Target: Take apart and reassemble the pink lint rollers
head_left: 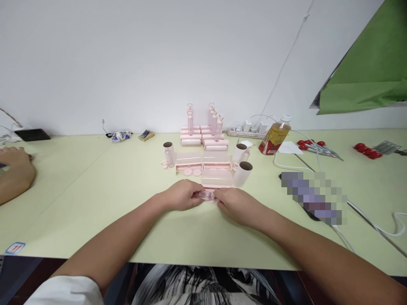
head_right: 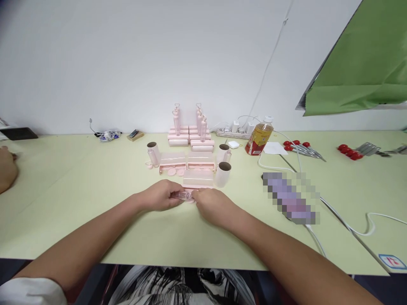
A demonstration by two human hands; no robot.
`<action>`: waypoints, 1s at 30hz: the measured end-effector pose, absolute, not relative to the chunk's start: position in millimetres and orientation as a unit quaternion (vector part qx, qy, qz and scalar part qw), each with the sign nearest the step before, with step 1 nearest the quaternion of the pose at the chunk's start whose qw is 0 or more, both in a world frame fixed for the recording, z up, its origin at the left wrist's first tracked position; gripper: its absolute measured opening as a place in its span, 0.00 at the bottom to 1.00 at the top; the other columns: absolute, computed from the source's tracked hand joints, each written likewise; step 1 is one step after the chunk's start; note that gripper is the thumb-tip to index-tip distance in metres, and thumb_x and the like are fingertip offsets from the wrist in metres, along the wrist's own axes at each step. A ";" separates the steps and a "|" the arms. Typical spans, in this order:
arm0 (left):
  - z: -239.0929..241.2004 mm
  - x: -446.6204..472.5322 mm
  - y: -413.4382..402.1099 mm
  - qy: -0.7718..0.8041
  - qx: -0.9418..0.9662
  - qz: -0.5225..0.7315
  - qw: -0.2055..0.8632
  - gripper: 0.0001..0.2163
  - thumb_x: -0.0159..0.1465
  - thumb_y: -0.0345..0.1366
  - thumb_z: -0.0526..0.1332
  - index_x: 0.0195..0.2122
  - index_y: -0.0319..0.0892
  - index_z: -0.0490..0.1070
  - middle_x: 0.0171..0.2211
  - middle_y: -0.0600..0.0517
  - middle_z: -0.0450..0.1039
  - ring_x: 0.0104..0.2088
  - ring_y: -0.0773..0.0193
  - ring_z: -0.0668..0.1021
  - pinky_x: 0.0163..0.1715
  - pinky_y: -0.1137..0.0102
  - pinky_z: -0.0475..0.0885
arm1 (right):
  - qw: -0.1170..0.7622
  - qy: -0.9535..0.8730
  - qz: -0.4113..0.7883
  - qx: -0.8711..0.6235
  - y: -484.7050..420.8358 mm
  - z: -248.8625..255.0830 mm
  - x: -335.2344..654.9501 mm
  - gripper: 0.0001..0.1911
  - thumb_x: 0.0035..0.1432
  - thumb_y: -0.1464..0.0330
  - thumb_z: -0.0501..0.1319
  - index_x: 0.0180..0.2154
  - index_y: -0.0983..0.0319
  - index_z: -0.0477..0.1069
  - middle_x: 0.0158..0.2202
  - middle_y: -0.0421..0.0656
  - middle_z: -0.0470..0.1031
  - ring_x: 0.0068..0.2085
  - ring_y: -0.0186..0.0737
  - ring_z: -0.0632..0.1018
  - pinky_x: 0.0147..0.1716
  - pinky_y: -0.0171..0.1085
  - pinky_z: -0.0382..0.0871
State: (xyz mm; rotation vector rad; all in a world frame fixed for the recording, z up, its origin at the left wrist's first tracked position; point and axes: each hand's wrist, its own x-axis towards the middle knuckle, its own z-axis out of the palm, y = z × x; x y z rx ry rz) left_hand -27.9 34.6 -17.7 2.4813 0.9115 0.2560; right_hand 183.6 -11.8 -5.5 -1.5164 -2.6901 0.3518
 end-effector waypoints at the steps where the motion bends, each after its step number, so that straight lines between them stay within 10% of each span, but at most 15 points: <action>1: -17.1 -29.1 35.2 0.334 0.906 0.091 0.244 0.04 0.58 0.33 0.56 0.27 0.41 0.68 0.23 0.55 0.68 0.23 0.68 0.66 0.23 0.73 0.54 | 0.026 -0.867 0.106 -0.486 -11.2 -5.5 183.8 0.08 0.61 0.74 0.52 0.36 0.63 0.71 0.35 0.46 0.76 0.35 0.42 0.75 0.30 0.36 0.59; 10: -13.7 -34.4 38.1 0.325 0.903 0.079 0.271 0.03 0.56 0.33 0.56 0.26 0.41 0.64 0.22 0.56 0.64 0.23 0.69 0.64 0.24 0.72 0.54 | 0.080 -0.868 0.021 -0.489 -10.2 -6.1 204.3 0.26 0.51 0.73 0.62 0.53 0.60 0.66 0.65 0.54 0.55 0.61 0.61 0.60 0.48 0.51 0.68; 30: 11.7 -62.2 47.2 0.355 0.862 0.003 0.363 0.06 0.54 0.36 0.59 0.32 0.42 0.70 0.23 0.56 0.64 0.23 0.68 0.66 0.23 0.73 0.57 | 0.116 -0.890 0.071 -0.436 1.9 -35.6 185.3 0.18 0.59 0.76 0.56 0.51 0.64 0.66 0.63 0.59 0.56 0.67 0.60 0.52 0.59 0.60 0.58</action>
